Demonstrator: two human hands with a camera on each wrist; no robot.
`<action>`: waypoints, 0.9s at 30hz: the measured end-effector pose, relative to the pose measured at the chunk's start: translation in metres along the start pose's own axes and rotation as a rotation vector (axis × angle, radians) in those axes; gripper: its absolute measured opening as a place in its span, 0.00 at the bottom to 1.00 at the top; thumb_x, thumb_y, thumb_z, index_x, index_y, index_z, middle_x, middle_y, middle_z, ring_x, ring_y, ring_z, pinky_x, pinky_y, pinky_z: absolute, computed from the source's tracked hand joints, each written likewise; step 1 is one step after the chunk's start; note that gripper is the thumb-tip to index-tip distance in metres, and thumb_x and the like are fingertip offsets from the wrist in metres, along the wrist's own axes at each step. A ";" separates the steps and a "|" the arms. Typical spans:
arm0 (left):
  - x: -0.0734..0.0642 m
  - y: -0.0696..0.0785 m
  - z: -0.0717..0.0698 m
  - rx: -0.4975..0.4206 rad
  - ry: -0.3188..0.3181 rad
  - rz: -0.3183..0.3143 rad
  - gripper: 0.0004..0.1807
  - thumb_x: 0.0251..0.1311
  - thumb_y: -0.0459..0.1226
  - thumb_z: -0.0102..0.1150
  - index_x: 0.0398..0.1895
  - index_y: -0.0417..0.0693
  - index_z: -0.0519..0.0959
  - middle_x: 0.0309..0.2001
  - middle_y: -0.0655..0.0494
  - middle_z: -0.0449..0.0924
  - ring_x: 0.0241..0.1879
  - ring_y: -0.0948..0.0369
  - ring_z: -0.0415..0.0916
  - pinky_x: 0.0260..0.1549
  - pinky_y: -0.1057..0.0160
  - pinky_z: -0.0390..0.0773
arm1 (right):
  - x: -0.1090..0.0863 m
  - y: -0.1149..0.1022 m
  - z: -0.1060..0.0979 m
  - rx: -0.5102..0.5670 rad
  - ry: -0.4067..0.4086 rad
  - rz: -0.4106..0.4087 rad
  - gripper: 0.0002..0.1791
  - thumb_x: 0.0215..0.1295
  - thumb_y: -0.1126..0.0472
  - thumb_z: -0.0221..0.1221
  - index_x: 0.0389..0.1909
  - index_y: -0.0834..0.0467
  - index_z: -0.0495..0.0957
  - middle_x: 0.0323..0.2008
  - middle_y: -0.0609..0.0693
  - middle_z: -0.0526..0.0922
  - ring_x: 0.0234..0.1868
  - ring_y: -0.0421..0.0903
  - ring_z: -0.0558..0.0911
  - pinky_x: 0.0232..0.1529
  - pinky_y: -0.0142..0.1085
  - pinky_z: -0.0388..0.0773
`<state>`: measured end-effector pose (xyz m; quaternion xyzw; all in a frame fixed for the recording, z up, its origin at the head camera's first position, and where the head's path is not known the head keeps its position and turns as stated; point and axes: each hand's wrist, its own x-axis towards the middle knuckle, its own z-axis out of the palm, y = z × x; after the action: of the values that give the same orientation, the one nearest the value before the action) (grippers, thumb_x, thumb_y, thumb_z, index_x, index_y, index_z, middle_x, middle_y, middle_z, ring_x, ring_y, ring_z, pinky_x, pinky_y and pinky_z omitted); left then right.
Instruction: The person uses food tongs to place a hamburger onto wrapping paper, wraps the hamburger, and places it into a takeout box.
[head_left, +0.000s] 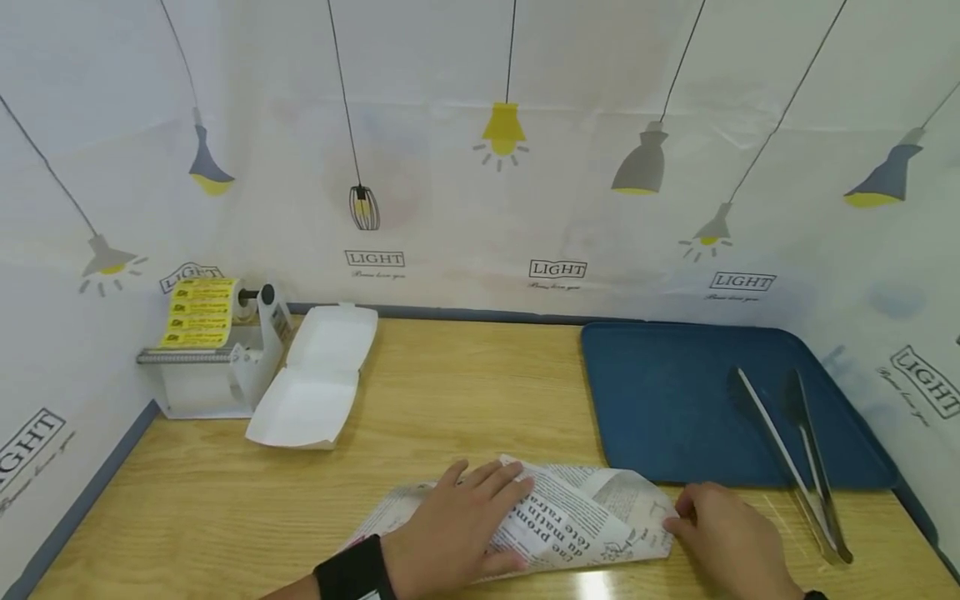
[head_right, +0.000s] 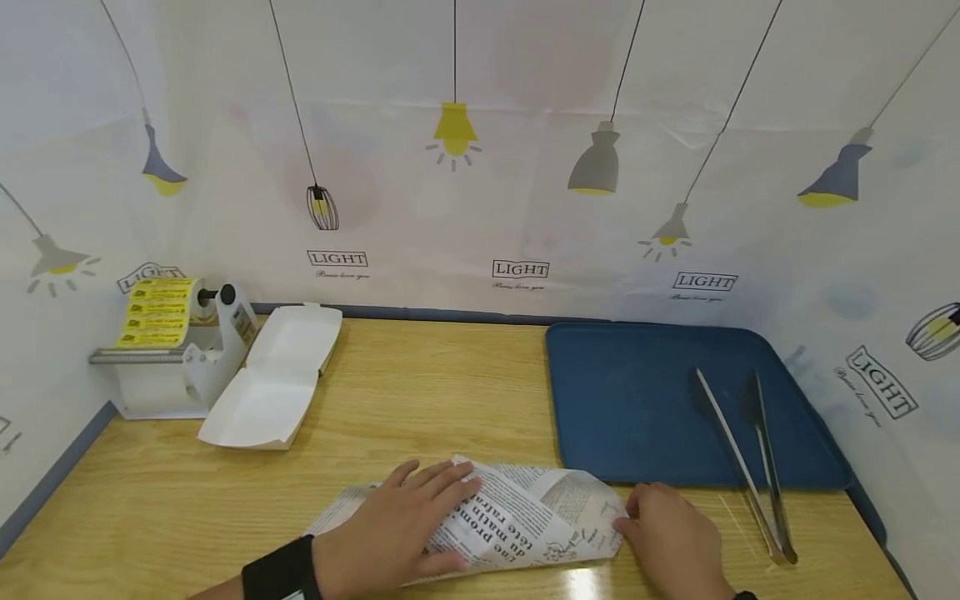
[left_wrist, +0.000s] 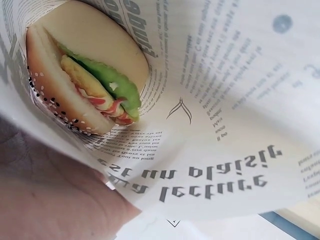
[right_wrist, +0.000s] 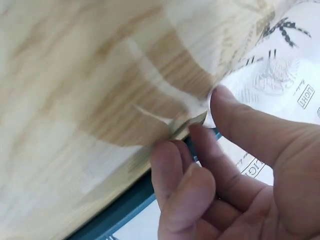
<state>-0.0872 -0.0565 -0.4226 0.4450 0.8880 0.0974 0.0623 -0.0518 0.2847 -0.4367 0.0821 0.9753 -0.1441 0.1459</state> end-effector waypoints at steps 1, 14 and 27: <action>0.000 0.000 0.000 -0.001 -0.003 -0.001 0.43 0.68 0.66 0.49 0.78 0.54 0.61 0.76 0.54 0.62 0.73 0.53 0.62 0.65 0.38 0.66 | 0.000 -0.001 0.001 -0.002 0.000 0.000 0.12 0.63 0.51 0.70 0.33 0.55 0.82 0.28 0.44 0.77 0.26 0.42 0.76 0.27 0.42 0.74; 0.001 0.001 -0.003 -0.022 -0.069 -0.032 0.43 0.66 0.66 0.52 0.78 0.56 0.61 0.77 0.56 0.60 0.75 0.53 0.59 0.67 0.38 0.63 | 0.007 0.008 0.010 0.573 -0.045 0.035 0.23 0.64 0.69 0.65 0.54 0.73 0.66 0.33 0.53 0.76 0.32 0.47 0.74 0.32 0.38 0.74; 0.001 -0.003 -0.001 -0.084 -0.070 -0.031 0.43 0.66 0.66 0.53 0.79 0.58 0.60 0.78 0.58 0.58 0.76 0.55 0.57 0.67 0.39 0.64 | 0.000 0.005 -0.002 0.678 -0.122 0.106 0.14 0.76 0.57 0.55 0.29 0.59 0.72 0.22 0.49 0.75 0.23 0.46 0.69 0.22 0.35 0.66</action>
<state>-0.0904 -0.0577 -0.4222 0.4313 0.8872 0.1181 0.1135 -0.0510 0.2897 -0.4359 0.1677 0.8558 -0.4568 0.1755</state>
